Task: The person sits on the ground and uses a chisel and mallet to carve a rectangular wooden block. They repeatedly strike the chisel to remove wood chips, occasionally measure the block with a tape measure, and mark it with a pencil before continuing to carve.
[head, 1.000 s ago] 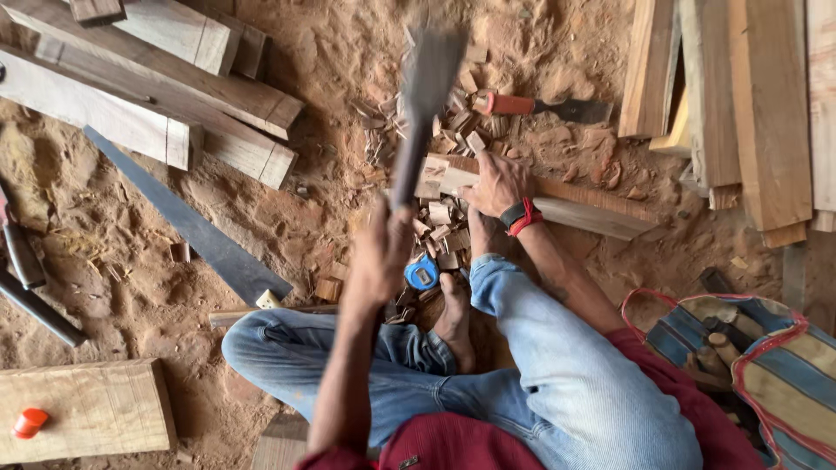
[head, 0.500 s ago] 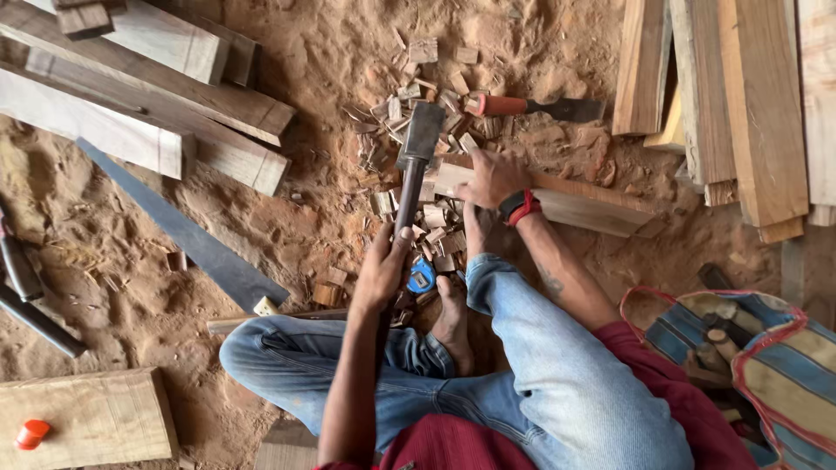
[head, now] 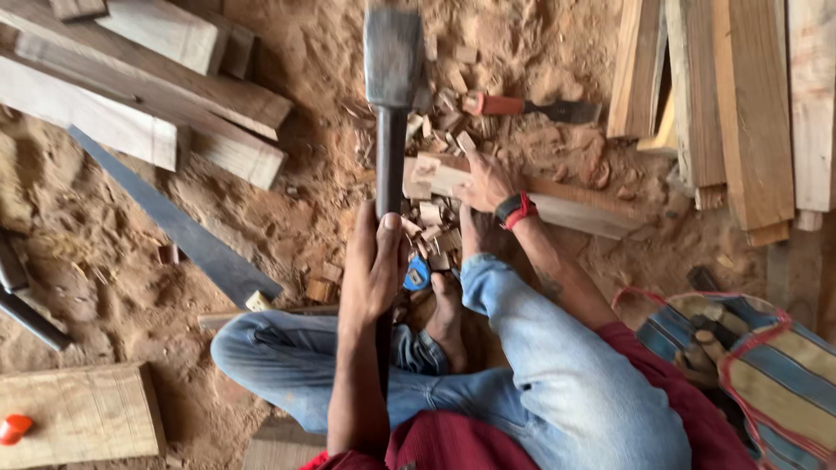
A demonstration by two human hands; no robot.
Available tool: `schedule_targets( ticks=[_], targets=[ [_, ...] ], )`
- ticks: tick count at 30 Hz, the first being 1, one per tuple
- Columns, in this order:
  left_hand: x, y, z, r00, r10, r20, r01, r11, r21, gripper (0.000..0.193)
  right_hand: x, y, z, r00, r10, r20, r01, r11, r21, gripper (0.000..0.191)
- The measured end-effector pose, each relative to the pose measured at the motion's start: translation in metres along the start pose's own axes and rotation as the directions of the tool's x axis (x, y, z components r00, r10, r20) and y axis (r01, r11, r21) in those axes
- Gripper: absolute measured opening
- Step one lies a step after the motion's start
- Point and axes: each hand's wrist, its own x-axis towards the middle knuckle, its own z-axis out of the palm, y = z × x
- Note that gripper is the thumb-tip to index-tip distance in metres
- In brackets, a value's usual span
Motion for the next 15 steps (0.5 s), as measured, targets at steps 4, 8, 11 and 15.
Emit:
schedule_targets(
  ticks=[4, 8, 11, 15],
  targets=[
    [-0.007, 0.003, -0.012, 0.964, 0.266, 0.006, -0.266, 0.963, 0.041, 0.033, 0.010, 0.006, 0.001, 0.998, 0.057, 0.026, -0.057, 0.998, 0.014, 0.081],
    [0.012, -0.029, 0.011, 0.992, 0.023, 0.124, -0.035, 0.995, 0.093, 0.034, 0.006, 0.005, 0.001, 0.989, 0.111, 0.099, -0.108, 0.994, -0.029, 0.075],
    [0.025, -0.043, 0.025, 0.993, -0.102, 0.059, 0.096, 0.990, 0.100, 0.039, 0.000, 0.001, 0.002, 0.997, 0.048, -0.053, -0.056, 0.984, -0.169, 0.079],
    [0.014, -0.021, 0.007, 0.992, -0.121, 0.036, 0.120, 0.992, 0.044, 0.036, 0.003, 0.000, 0.002, 0.995, 0.095, 0.041, -0.093, 0.995, -0.043, 0.078]
  ],
)
